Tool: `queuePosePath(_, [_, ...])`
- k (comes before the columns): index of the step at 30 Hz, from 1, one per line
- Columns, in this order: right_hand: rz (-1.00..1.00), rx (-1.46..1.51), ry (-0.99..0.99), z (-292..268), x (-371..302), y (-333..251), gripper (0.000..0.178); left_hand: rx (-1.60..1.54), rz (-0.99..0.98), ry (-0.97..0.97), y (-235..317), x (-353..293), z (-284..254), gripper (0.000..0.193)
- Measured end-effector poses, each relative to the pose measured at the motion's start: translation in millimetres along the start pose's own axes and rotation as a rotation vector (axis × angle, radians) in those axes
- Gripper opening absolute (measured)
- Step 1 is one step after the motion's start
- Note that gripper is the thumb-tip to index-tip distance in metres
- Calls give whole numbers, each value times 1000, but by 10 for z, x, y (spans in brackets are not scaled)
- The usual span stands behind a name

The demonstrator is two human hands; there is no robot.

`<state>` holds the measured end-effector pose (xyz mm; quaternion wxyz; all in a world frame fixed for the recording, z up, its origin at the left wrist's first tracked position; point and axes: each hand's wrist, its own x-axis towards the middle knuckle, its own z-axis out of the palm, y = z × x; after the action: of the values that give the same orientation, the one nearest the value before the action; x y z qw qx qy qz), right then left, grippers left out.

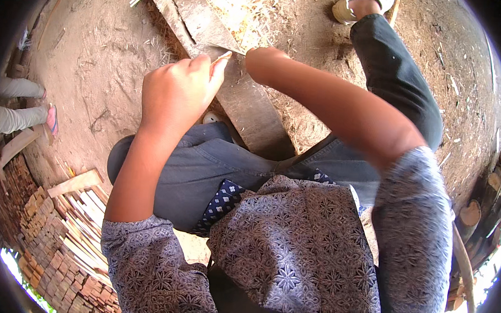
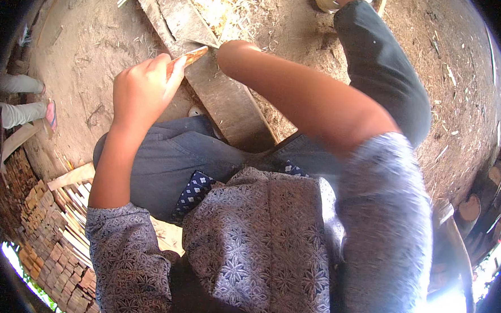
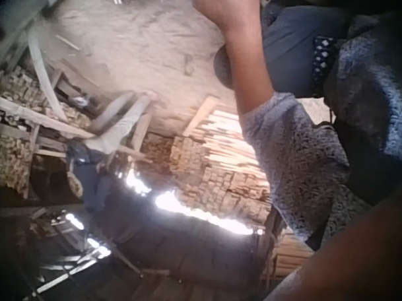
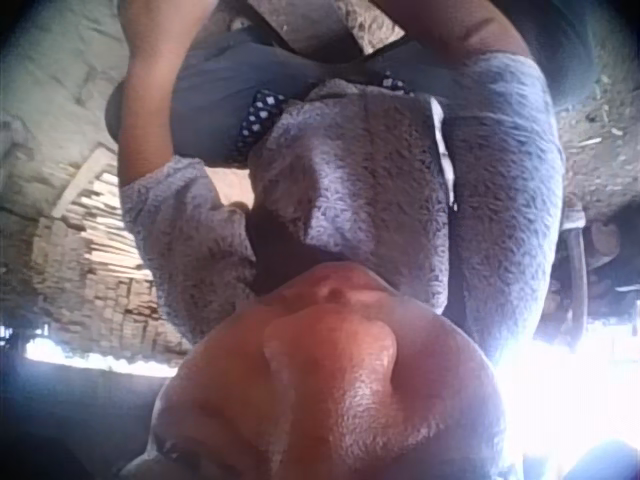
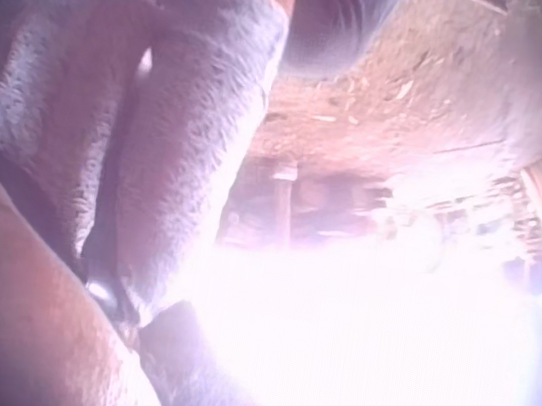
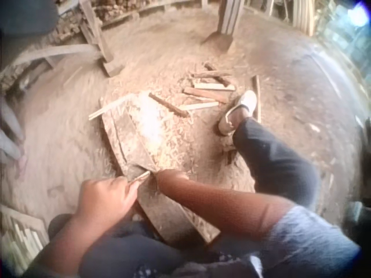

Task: The person sits on the ground and uses a knife to shave and shape thin wooden strips. They hold the wood in one hand and carefully carve along its length, producing wood shavings.

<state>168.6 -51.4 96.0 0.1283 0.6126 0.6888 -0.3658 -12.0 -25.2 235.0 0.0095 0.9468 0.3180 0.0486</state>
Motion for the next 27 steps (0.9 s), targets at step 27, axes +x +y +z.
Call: queuePosePath(27, [25, 62, 18, 43, -47, 217, 27, -20, 119, 117, 57, -84, 85, 31])
